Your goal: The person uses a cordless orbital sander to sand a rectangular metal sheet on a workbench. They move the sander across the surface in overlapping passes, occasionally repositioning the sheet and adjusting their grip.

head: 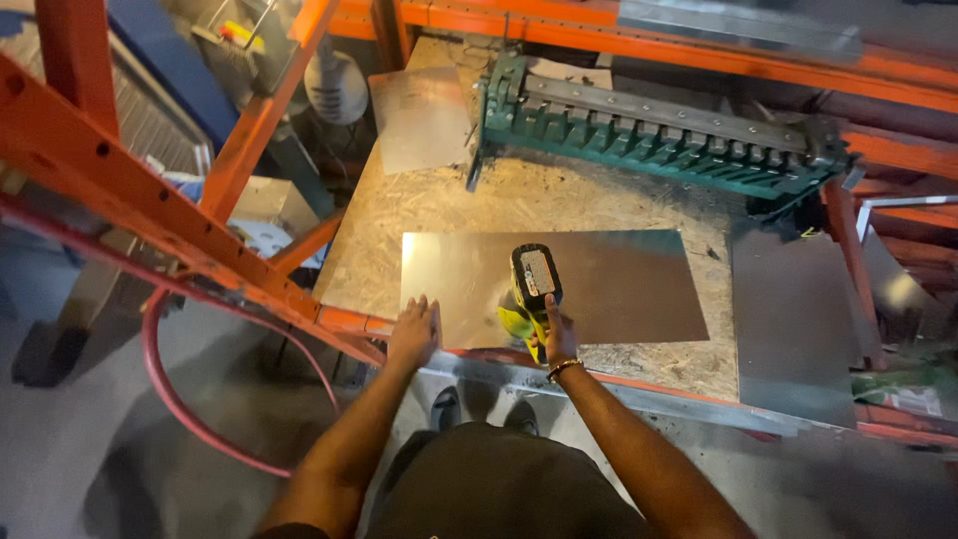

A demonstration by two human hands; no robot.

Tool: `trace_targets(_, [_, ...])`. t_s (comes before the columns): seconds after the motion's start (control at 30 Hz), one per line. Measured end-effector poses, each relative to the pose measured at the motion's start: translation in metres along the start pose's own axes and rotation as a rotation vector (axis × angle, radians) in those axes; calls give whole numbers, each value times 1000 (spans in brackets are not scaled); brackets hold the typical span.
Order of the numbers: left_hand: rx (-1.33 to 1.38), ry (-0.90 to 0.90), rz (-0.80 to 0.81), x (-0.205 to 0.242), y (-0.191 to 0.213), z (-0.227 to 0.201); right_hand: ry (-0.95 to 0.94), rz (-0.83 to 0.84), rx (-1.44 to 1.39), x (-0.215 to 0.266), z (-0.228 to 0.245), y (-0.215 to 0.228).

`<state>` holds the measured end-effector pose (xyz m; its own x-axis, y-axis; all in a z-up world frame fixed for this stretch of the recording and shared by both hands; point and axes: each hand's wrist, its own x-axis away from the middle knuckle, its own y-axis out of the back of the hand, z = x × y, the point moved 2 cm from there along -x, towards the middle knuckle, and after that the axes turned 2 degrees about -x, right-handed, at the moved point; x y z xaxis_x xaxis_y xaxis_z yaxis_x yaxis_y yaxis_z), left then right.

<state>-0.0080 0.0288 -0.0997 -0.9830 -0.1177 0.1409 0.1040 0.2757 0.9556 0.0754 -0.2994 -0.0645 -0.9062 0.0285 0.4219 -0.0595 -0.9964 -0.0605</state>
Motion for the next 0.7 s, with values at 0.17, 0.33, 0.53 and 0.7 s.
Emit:
trace_targets(0.17, [158, -35, 67, -7, -14, 27, -6, 21, -37, 17, 3, -4])
trace_targets(0.33, [19, -172, 144, 5, 2, 27, -7, -10, -51, 15, -10, -13])
trace_targets(0.53, [-120, -233, 234, 22, 25, 12, -12, -79, -96, 24, -9, -32])
trace_targets(0.7, [-185, -253, 259, 33, 47, 1, -12, -115, -122, 35, -20, -38])
